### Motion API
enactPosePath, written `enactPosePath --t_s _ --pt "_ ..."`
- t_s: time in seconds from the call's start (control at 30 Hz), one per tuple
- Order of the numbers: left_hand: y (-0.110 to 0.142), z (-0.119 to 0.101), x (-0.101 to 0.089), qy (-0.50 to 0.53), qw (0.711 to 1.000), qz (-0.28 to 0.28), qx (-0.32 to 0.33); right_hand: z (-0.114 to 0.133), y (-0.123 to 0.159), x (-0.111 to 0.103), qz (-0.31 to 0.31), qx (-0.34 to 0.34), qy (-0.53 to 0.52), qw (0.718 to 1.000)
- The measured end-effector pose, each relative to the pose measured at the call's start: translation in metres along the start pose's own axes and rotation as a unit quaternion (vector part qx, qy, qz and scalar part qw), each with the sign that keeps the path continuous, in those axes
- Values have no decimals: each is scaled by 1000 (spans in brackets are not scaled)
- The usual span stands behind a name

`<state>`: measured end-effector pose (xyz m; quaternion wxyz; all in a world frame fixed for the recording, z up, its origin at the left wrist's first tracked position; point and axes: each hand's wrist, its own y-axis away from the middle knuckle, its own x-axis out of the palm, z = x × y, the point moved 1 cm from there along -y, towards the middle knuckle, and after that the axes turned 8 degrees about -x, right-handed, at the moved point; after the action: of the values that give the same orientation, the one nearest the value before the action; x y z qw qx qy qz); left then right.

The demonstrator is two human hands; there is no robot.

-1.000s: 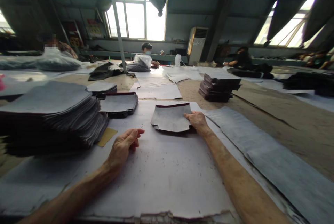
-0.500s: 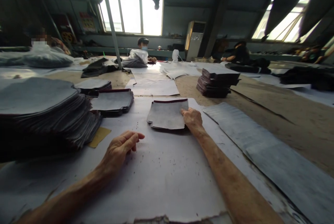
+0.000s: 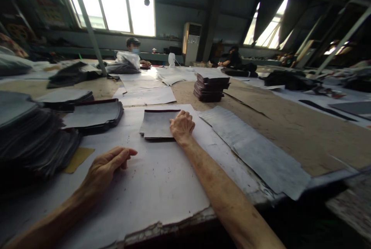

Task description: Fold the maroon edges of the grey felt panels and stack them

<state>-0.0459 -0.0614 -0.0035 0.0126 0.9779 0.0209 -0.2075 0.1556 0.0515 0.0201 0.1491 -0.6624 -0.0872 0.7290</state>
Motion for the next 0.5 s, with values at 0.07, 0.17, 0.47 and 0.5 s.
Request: enactPosePath --t_s 0.07,0.17,0.47,0.5 --pt "-1 2 -1 1 1000 -5 0 -4 4 -7 -24 -1 6 1000" --pt "1 2 -2 -2 1000 -13 -2 -26 17 -20 -14 -33 9 999" --pt "12 -6 3 -111 989 1 101 -174 123 -73 7 -8 72 997" --pt "13 -6 4 -124 986 5 114 -188 131 -77 10 -2 73 997"
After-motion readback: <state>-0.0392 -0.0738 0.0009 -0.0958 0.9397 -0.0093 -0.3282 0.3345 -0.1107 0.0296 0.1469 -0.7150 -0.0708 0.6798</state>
